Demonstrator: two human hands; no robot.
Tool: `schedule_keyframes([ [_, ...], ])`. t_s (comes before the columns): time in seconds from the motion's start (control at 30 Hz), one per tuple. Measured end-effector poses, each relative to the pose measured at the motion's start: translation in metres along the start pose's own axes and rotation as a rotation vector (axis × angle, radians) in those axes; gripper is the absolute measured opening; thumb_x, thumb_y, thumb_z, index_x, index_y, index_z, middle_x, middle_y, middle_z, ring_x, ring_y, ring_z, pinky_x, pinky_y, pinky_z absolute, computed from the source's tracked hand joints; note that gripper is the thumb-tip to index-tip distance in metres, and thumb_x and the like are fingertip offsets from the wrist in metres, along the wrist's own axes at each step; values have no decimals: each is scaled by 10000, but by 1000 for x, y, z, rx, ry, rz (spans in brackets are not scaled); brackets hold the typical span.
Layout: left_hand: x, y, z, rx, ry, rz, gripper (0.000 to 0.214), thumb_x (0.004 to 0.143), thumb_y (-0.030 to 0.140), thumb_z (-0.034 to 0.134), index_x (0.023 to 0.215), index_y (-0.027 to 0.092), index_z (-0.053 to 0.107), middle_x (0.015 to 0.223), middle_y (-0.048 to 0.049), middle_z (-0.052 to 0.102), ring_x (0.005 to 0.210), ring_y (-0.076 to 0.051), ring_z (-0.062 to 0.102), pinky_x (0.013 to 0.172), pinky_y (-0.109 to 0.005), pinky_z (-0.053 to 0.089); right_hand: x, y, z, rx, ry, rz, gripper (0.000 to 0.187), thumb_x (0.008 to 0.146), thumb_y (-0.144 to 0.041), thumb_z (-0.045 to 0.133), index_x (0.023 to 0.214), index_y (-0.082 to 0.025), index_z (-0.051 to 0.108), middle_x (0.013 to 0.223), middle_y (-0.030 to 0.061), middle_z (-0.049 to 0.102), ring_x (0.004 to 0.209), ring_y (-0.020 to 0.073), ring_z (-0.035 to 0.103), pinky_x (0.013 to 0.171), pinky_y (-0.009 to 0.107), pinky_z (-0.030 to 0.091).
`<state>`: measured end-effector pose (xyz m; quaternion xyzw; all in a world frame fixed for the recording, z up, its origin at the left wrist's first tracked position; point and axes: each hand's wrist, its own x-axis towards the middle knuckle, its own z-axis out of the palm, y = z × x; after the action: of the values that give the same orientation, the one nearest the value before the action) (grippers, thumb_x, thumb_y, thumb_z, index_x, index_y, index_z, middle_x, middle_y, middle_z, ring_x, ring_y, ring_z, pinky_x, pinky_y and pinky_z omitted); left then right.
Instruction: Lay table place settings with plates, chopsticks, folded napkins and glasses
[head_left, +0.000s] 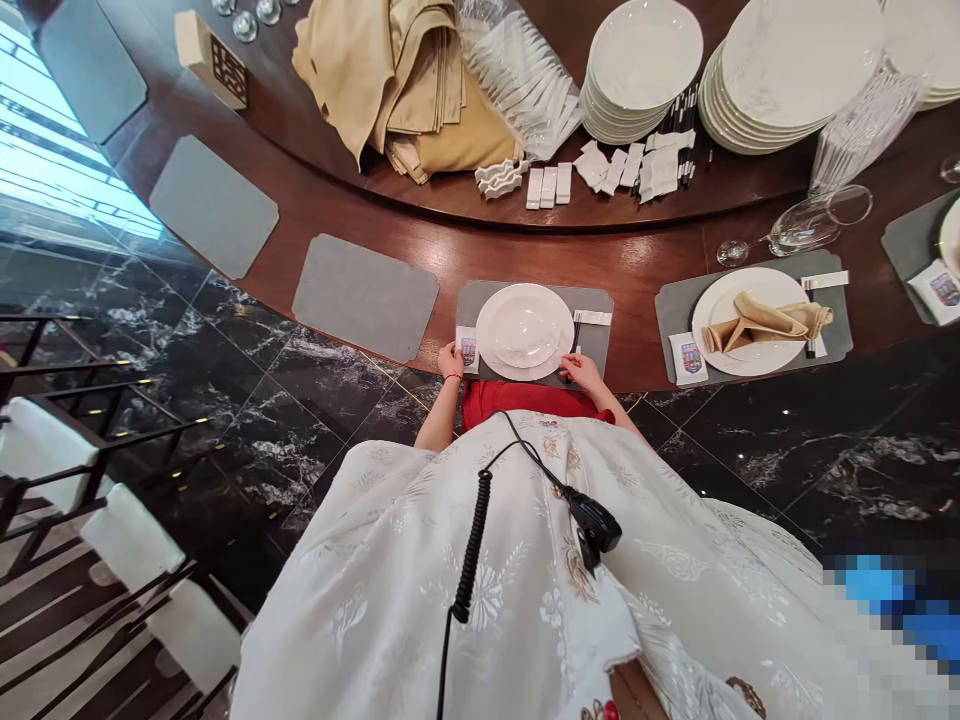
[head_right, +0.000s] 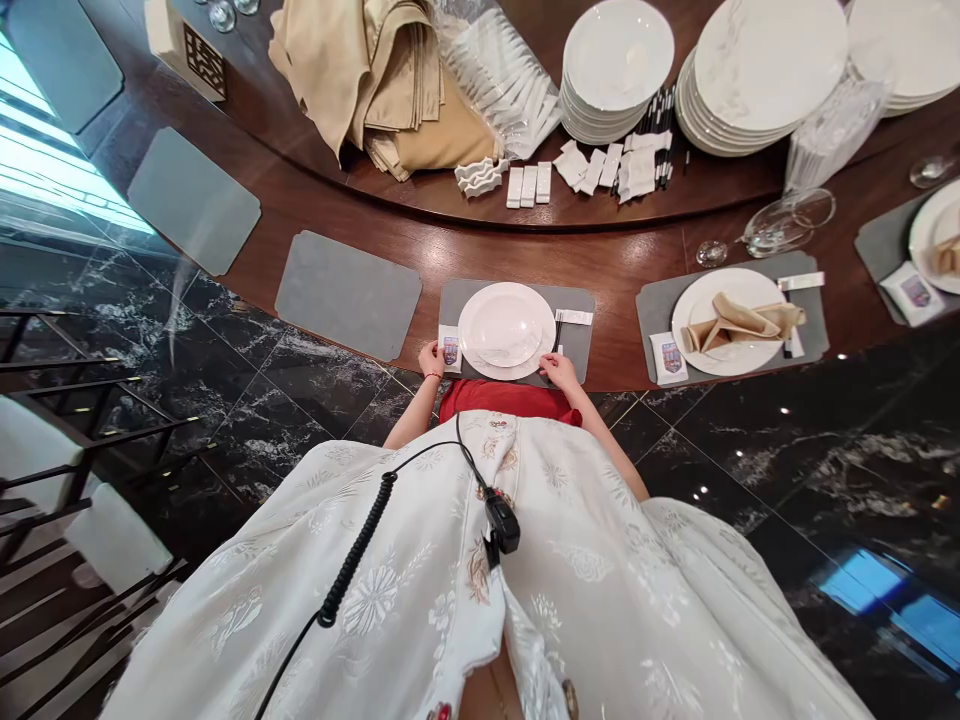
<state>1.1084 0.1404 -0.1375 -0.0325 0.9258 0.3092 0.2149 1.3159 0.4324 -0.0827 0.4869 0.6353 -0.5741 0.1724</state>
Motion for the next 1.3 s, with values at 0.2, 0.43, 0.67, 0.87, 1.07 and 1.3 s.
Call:
schedule_keyframes([
  [0.2,-4,-1,-9,-99,11,-44,359,903,185,589,1214,126,759,1128,-155,780,1059,-259,736,1054,-382,535,4,-4,-3,13,-10,-58,155,978,-236,629,1094,-154,693,1078,108,784,776,136,745,667,201,531],
  [0.43,-24,-8,-24,-143,-8,94,500,890,258,684,1375,143,654,1406,-211,644,1359,-309,601,1215,-435,431,7,11,-29,28,213,-43,284,998,-304,570,1175,-117,690,1127,147,771,894,185,745,852,293,585],
  [0.67,-41,-6,-20,-108,-1,76,633,976,375,612,1542,119,491,1619,-240,474,1582,-330,365,1321,-476,261,-5,35,-43,-485,397,-61,404,954,-196,523,1304,-85,690,1420,227,629,1306,300,597,1152,412,450],
  [0.87,-37,-8,-20,-140,-16,19,654,1017,427,539,1578,100,457,1644,-235,453,1590,-318,365,1322,-441,266,-6,37,-26,-557,306,62,265,981,-329,617,1105,-157,776,1175,175,748,1132,288,681,1019,388,522],
  [1.07,-34,-11,-26,-157,-19,-3,652,1011,476,563,1560,132,488,1638,-220,473,1567,-308,413,1309,-437,304,-1,35,-13,-510,244,121,210,941,-298,677,1035,-159,803,1146,175,780,1089,279,725,964,369,552],
  [1.3,-36,-11,-28,-147,-5,-4,629,1031,490,530,1536,117,501,1580,-246,528,1534,-300,467,1281,-429,351,-4,32,-15,-475,255,130,207,956,-283,650,1058,-179,798,1170,162,780,1104,275,732,974,376,554],
])
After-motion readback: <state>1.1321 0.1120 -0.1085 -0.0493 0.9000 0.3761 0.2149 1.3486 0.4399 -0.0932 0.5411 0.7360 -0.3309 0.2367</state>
